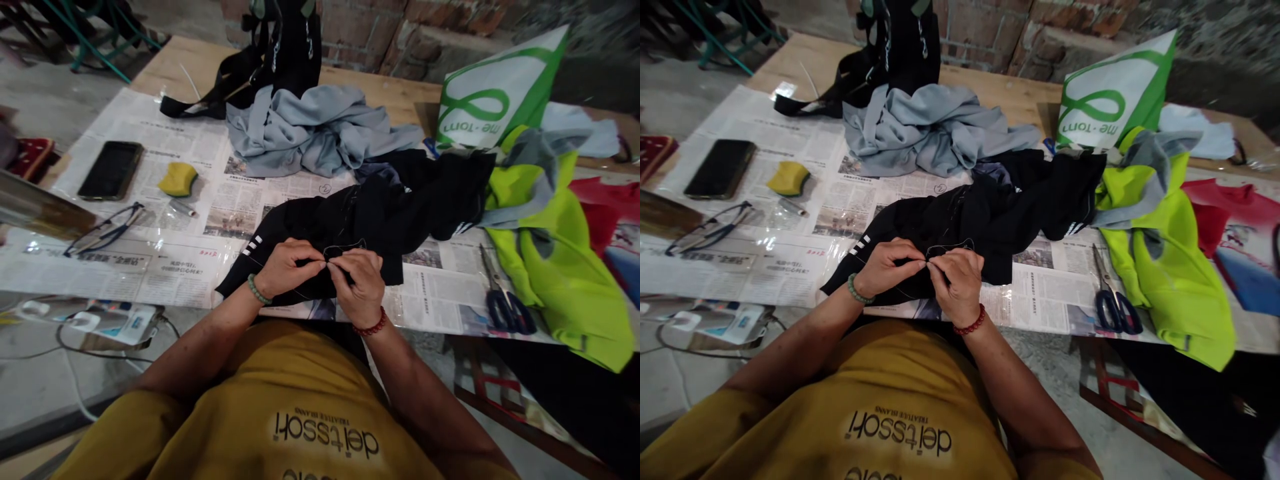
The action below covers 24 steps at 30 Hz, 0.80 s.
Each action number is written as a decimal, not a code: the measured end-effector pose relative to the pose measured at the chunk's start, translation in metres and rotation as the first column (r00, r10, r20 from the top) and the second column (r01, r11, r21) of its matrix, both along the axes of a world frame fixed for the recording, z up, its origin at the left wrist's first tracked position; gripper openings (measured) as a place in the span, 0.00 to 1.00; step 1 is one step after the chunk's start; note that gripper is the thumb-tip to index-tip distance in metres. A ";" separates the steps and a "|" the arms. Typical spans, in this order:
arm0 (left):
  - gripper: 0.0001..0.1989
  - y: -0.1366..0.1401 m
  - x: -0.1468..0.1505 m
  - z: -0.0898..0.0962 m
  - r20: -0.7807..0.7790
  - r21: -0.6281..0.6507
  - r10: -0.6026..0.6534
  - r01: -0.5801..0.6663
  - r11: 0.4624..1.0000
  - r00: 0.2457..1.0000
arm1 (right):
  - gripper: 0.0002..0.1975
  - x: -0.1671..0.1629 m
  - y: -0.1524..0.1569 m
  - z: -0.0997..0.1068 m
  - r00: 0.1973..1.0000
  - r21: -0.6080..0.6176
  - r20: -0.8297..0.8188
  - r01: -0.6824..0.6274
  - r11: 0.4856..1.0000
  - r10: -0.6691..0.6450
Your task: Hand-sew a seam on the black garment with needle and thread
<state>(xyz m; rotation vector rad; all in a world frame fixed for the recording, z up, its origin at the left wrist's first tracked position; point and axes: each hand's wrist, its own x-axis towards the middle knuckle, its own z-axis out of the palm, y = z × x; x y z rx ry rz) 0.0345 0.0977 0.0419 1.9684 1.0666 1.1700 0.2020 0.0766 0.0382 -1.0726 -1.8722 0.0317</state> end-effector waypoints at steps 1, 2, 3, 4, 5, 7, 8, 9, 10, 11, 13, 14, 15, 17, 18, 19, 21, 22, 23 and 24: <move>0.04 0.000 0.000 0.000 -0.010 0.007 0.006 -0.006 1.000 1.000 | 0.06 0.000 0.000 0.000 1.000 0.004 -0.011 0.003 1.000 -0.003; 0.04 0.000 0.000 0.000 -0.019 0.014 0.014 -0.013 1.000 1.000 | 0.07 -0.001 0.000 0.000 1.000 0.010 -0.025 0.007 1.000 -0.007; 0.03 0.000 0.000 0.000 -0.028 0.022 0.020 -0.020 1.000 0.999 | 0.07 -0.001 0.000 0.000 0.999 0.020 -0.038 0.010 1.000 -0.009; 0.03 0.000 0.000 0.000 -0.037 0.028 0.027 -0.026 0.999 0.999 | 0.08 -0.001 0.000 0.000 0.999 0.032 -0.049 0.012 0.999 -0.010; 0.03 0.000 0.000 0.000 -0.046 0.031 0.035 -0.033 0.999 0.998 | 0.08 -0.001 -0.001 -0.001 0.998 0.043 -0.056 0.011 0.999 -0.009; 0.03 0.000 0.000 0.001 -0.068 0.032 0.056 -0.054 0.998 0.996 | 0.08 -0.001 -0.001 0.000 0.998 0.062 -0.055 0.005 0.998 -0.002; 0.03 0.000 0.001 0.002 -0.079 0.034 0.069 -0.066 0.997 0.994 | 0.08 -0.001 -0.002 0.000 0.999 0.071 -0.049 0.001 0.997 0.003; 0.03 0.000 0.001 0.002 -0.090 0.036 0.079 -0.076 0.996 0.993 | 0.08 -0.001 -0.002 0.000 0.999 0.078 -0.040 -0.003 0.997 0.006; 0.03 0.000 0.001 0.002 -0.097 0.040 0.087 -0.083 0.996 0.991 | 0.08 -0.001 -0.002 0.001 0.999 0.084 -0.032 -0.005 0.996 0.007; 0.03 0.000 0.001 0.002 -0.101 0.044 0.088 -0.084 0.996 0.991 | 0.07 -0.001 -0.003 0.001 1.000 0.090 -0.022 -0.007 0.996 0.009; 0.04 0.000 0.001 0.001 -0.098 0.052 0.081 -0.076 0.996 0.992 | 0.07 -0.002 -0.003 0.001 1.000 0.101 -0.003 -0.012 0.995 0.012; 0.04 0.000 0.001 0.000 -0.094 0.056 0.078 -0.072 0.996 0.993 | 0.07 -0.002 -0.004 0.001 1.000 0.107 0.004 -0.015 0.994 0.015; 0.04 0.001 0.001 -0.001 -0.090 0.057 0.074 -0.069 0.996 0.993 | 0.07 -0.003 -0.004 0.001 1.000 0.113 0.009 -0.018 0.993 0.017; 0.04 0.001 0.000 -0.002 -0.071 0.043 0.060 -0.057 0.997 0.996 | 0.07 -0.004 -0.004 0.001 1.000 0.126 0.019 -0.024 0.992 0.022; 0.04 0.002 0.000 -0.003 -0.055 0.026 0.048 -0.046 0.999 0.997 | 0.06 -0.005 -0.004 0.001 0.999 0.132 0.023 -0.026 0.991 0.023; 0.05 0.002 0.000 -0.003 -0.036 0.005 0.032 -0.031 0.999 0.999 | 0.06 -0.005 -0.004 0.001 0.999 0.136 0.027 -0.026 0.990 0.023; 0.05 0.002 -0.001 -0.002 -0.002 -0.041 -0.002 0.002 0.999 1.000 | 0.06 -0.006 -0.003 0.001 0.999 0.138 0.036 -0.019 0.990 0.014; 0.05 0.002 -0.002 -0.002 0.009 -0.061 -0.015 0.015 0.998 1.000 | 0.06 -0.006 -0.002 0.001 0.999 0.136 0.041 -0.014 0.991 0.008; 0.06 0.002 -0.002 -0.001 0.016 -0.077 -0.025 0.026 0.997 1.000 | 0.06 -0.005 -0.002 0.001 0.999 0.134 0.048 -0.012 0.991 0.006; 0.06 0.002 -0.002 0.000 0.020 -0.090 -0.033 0.035 0.995 0.999 | 0.06 -0.005 -0.001 0.000 0.999 0.131 0.054 -0.013 0.991 0.006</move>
